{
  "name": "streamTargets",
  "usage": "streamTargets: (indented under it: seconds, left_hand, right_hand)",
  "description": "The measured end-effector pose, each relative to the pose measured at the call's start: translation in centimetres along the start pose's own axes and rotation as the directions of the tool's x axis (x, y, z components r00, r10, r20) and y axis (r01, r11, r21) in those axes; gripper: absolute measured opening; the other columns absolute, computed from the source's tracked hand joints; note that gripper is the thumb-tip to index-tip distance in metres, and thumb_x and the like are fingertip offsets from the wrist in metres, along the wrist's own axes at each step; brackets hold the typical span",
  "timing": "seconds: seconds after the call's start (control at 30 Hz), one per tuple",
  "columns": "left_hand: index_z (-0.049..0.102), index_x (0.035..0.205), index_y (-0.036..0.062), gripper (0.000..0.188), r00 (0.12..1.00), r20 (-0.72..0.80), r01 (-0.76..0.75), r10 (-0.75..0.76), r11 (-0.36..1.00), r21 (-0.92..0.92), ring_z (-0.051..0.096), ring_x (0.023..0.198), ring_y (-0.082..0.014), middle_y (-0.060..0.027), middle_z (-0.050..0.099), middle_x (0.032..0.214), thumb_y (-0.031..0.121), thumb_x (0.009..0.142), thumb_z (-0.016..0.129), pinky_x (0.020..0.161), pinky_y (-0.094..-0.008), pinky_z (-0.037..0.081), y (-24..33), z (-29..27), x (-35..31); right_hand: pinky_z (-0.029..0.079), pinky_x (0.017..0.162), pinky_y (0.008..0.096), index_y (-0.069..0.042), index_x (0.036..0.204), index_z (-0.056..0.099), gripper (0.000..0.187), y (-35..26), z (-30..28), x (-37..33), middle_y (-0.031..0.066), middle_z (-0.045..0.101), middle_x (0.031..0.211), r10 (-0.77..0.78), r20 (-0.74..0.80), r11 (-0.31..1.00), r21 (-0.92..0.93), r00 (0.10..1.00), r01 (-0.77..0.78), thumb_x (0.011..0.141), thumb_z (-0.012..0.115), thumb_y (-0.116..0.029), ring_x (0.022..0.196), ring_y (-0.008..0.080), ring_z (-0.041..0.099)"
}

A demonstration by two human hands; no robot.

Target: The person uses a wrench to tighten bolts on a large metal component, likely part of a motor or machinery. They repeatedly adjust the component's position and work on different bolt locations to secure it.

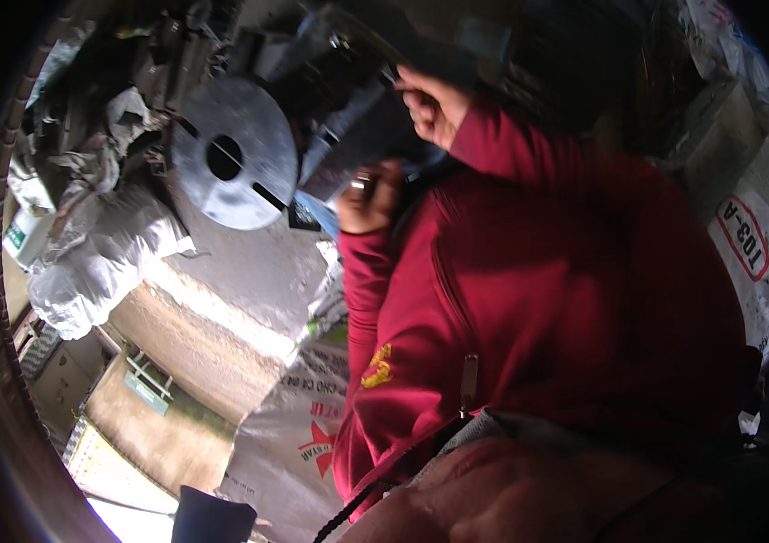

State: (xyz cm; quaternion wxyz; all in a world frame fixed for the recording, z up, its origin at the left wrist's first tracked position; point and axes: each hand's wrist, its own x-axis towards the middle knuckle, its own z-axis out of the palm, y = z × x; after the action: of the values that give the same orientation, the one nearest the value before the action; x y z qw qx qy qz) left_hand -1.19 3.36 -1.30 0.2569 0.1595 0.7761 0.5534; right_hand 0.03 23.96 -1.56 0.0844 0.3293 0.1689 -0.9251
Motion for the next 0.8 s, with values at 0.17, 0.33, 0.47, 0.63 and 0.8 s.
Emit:
streamTargets:
  seconds: [0.17, 0.33, 0.47, 0.63, 0.8]
  left_hand:
    - [0.074, 0.094, 0.0092, 0.012, 0.984, 0.028, -0.172, 0.174, 0.92, 0.353, 0.068, 0.07, -0.0198, -0.0083, 0.071, 0.083, 0.011, 0.082, 0.072, 0.066, -0.0318, 0.053, -1.8, -0.8, -1.3]
    - [0.072, 0.099, 0.0226, 0.021, 0.991, 0.127, -0.134, 0.052, 0.568, 0.812, 0.069, 0.074, -0.0302, -0.0087, 0.07, 0.086, 0.034, 0.083, 0.066, 0.065, -0.04, 0.055, -2.2, 1.4, -0.9]
    - [0.066, 0.107, 0.0239, 0.036, 0.946, 0.269, -0.108, -0.18, 0.608, 0.787, 0.068, 0.084, -0.0337, -0.0113, 0.07, 0.095, 0.05, 0.085, 0.058, 0.07, -0.0453, 0.055, -4.1, 2.0, 0.2]
    - [0.069, 0.101, 0.0169, 0.044, 0.95, 0.298, -0.152, -0.098, 0.688, 0.71, 0.066, 0.091, -0.0383, -0.0162, 0.068, 0.098, 0.056, 0.086, 0.055, 0.078, -0.0498, 0.052, -4.9, 1.8, 0.8]
    - [0.068, 0.1, 0.0111, 0.024, 0.985, 0.168, -0.134, 0.037, 0.777, 0.615, 0.067, 0.076, -0.0372, -0.0182, 0.068, 0.09, 0.029, 0.084, 0.069, 0.063, -0.0443, 0.052, -0.2, 0.0, -0.3]
  right_hand:
    - [0.034, 0.048, 0.0195, -0.007, 0.098, 0.056, 0.033, -0.4, 0.1, -0.1, -0.0061, 0.048, 0.064, -0.021, 0.009, 0.999, -0.033, 1.0, 0.021, 0.088, 0.069, -0.037, 0.049, 0.0019, 0.039]
    - [0.034, 0.049, 0.0195, -0.007, 0.098, 0.057, 0.032, -0.5, 0.1, -0.1, -0.0059, 0.047, 0.064, -0.033, 0.003, 0.998, -0.047, 0.999, 0.033, 0.089, 0.067, -0.036, 0.049, 0.002, 0.039]
    - [0.034, 0.049, 0.0194, -0.008, 0.098, 0.057, 0.031, -0.4, -0.4, 0.0, -0.006, 0.047, 0.063, -0.036, 0.047, 0.999, -0.036, 0.998, 0.038, 0.09, 0.067, -0.036, 0.05, 0.0021, 0.039]
    - [0.036, 0.05, 0.0195, -0.009, 0.098, 0.057, 0.03, -0.3, -0.1, -0.1, -0.0064, 0.047, 0.063, -0.021, 0.049, 0.998, -0.054, 0.999, 0.024, 0.09, 0.066, -0.036, 0.05, 0.0022, 0.041]
    - [0.035, 0.05, 0.0203, -0.009, 0.099, 0.056, 0.031, -0.1, -0.5, 0.1, -0.007, 0.047, 0.064, 0.004, 0.078, 0.999, -0.044, 0.997, -0.001, 0.09, 0.066, -0.037, 0.05, 0.0021, 0.039]
